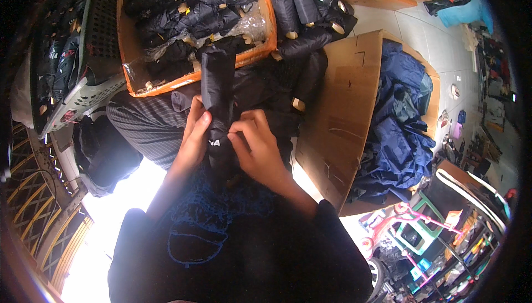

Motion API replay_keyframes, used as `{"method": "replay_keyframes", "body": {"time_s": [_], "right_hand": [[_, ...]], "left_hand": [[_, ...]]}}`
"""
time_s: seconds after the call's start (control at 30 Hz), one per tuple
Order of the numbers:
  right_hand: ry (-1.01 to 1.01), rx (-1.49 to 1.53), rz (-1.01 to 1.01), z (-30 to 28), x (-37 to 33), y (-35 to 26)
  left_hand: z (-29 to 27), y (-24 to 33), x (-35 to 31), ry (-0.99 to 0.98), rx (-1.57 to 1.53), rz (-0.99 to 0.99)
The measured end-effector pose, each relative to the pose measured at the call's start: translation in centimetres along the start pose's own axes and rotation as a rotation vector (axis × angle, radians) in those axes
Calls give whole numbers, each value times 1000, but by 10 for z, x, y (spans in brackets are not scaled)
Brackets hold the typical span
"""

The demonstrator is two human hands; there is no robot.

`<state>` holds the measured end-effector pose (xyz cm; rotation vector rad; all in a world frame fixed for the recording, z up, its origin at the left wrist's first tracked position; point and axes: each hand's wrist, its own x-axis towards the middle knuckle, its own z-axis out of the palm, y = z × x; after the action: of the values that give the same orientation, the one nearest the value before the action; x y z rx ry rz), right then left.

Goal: The person repeatedly picks up black fabric bundles from a crate, folds them by hand, and places them back into the crate. The task involves consistent folding and stacking of similar items without using tools.

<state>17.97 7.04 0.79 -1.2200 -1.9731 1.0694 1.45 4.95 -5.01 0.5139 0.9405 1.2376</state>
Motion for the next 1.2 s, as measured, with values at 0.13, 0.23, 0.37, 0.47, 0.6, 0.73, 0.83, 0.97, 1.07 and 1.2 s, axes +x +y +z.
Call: {"method": "replay_keyframes", "body": {"time_s": [0.13,0.23,0.37,0.47,0.6,0.73,0.83,0.97,1.07,1.2], "right_hand": [[34,153,1,4,-6,2],[210,529,184,13,-11,12],[138,664,366,14,-6,20],[120,707,423,16,-1,17],[14,770,558,20,-5,19],[-16,720,604,22,-12,22],[31,907,596,18,-3,20],[-18,950,642,15,-1,20],[-42,956,622,14,-4,22],[-83,957,610,14,-6,21]], "left_hand": [[10,8,0,78,-16,-114],[14,19,0,27,-162,-157],[15,16,-11,84,-204,-173],[10,6,-17,190,-121,-200],[14,4,-15,186,-2,-214],[9,-2,-16,57,76,-121],[5,-10,-8,-60,152,1],[12,2,-9,-153,52,-26],[11,10,-12,-204,72,-45],[5,3,-16,-177,250,23]]}}
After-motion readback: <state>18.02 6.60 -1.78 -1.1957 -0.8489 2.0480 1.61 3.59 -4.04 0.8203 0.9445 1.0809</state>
